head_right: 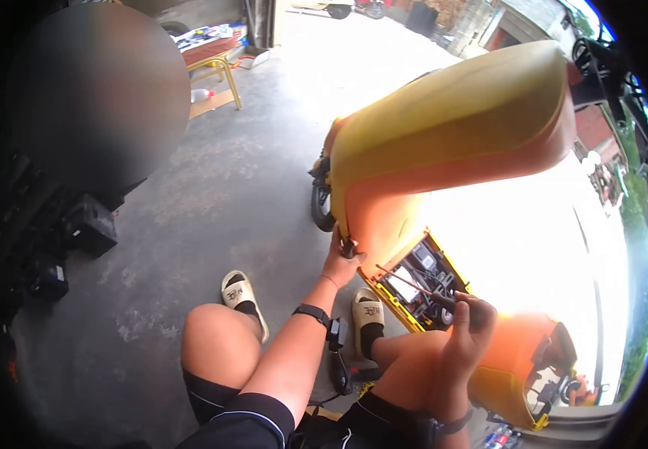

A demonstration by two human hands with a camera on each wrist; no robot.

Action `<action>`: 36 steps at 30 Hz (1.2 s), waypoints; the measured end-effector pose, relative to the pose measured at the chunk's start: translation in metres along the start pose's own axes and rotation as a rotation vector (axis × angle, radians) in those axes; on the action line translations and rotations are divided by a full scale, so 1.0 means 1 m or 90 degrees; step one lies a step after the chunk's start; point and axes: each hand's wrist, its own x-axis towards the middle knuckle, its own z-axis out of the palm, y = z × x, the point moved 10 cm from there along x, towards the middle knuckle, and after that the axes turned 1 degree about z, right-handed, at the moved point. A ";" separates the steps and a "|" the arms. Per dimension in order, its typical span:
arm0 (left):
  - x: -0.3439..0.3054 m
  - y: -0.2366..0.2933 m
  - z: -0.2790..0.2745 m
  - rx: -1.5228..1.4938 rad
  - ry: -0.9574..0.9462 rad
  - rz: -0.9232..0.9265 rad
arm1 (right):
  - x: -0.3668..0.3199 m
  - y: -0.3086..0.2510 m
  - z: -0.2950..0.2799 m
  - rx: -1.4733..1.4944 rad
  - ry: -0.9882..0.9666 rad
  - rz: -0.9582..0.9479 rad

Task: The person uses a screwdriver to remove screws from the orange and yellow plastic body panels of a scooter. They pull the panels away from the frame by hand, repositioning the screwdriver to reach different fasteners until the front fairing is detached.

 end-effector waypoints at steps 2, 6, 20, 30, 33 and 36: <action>-0.007 0.011 -0.003 0.110 0.008 0.013 | -0.004 -0.003 0.010 -0.002 -0.034 0.006; -0.013 0.003 -0.003 0.070 -0.062 -0.045 | -0.009 0.002 0.021 0.006 -0.075 0.046; 0.011 0.022 0.006 -0.059 -0.104 -0.045 | -0.030 -0.008 0.009 -0.065 -0.042 0.136; 0.014 0.029 0.002 0.228 -0.015 0.214 | -0.048 0.034 0.026 -0.049 -0.054 0.078; 0.014 0.013 0.006 0.091 -0.058 0.001 | -0.061 0.055 0.029 -0.091 -0.036 0.152; 0.012 0.008 0.007 0.055 -0.058 -0.059 | -0.072 0.084 0.026 -0.032 -0.016 0.245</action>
